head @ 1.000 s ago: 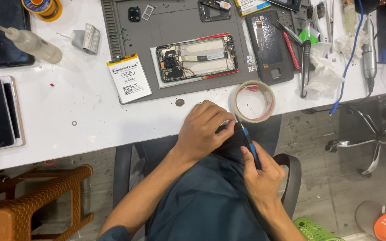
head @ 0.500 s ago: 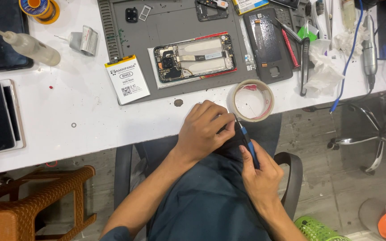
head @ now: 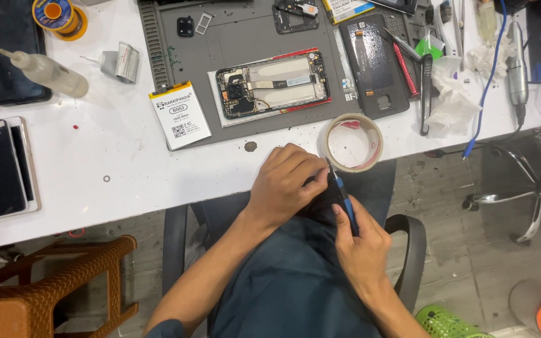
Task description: Applying adhesive tape to a smartphone chassis and installing a new battery
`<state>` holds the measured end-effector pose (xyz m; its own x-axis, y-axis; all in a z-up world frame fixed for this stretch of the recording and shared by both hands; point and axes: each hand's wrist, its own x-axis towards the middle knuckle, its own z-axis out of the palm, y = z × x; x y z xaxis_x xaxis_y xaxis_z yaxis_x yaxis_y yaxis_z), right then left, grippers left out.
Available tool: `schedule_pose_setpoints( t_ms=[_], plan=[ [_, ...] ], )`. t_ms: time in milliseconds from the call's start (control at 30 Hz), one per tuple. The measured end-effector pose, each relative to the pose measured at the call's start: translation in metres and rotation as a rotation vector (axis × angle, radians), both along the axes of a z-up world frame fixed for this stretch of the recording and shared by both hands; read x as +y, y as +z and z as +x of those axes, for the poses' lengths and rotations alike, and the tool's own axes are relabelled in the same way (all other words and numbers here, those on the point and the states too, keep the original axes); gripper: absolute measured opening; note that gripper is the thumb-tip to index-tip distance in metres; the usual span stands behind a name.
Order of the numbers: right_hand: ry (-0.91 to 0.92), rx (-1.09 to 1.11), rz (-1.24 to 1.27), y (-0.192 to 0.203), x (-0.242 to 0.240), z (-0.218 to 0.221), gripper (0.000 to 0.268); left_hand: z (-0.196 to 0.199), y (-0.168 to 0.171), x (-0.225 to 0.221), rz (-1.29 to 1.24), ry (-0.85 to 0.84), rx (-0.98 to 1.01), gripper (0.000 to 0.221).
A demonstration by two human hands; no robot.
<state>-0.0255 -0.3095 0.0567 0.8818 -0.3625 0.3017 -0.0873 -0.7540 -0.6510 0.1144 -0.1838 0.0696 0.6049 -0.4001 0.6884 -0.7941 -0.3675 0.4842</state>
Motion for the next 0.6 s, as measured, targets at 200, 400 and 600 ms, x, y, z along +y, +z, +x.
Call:
schedule_pose_setpoints(
  t_ms=[200, 400, 600],
  plan=[
    [0.011, 0.029, 0.003, 0.0058, 0.0012, 0.0016, 0.027, -0.0002, 0.0025, 0.0007, 0.0, -0.025, -0.026, 0.018],
    [0.025, 0.032, -0.013, 0.0055, 0.0013, 0.0014, 0.027, -0.001, 0.0011, 0.0002, -0.011, -0.052, -0.016, 0.017],
    [0.02, 0.088, -0.04, 0.0024, 0.0011, 0.0004, 0.027, -0.0001, -0.0002, -0.001, -0.013, -0.016, -0.032, 0.019]
  ],
)
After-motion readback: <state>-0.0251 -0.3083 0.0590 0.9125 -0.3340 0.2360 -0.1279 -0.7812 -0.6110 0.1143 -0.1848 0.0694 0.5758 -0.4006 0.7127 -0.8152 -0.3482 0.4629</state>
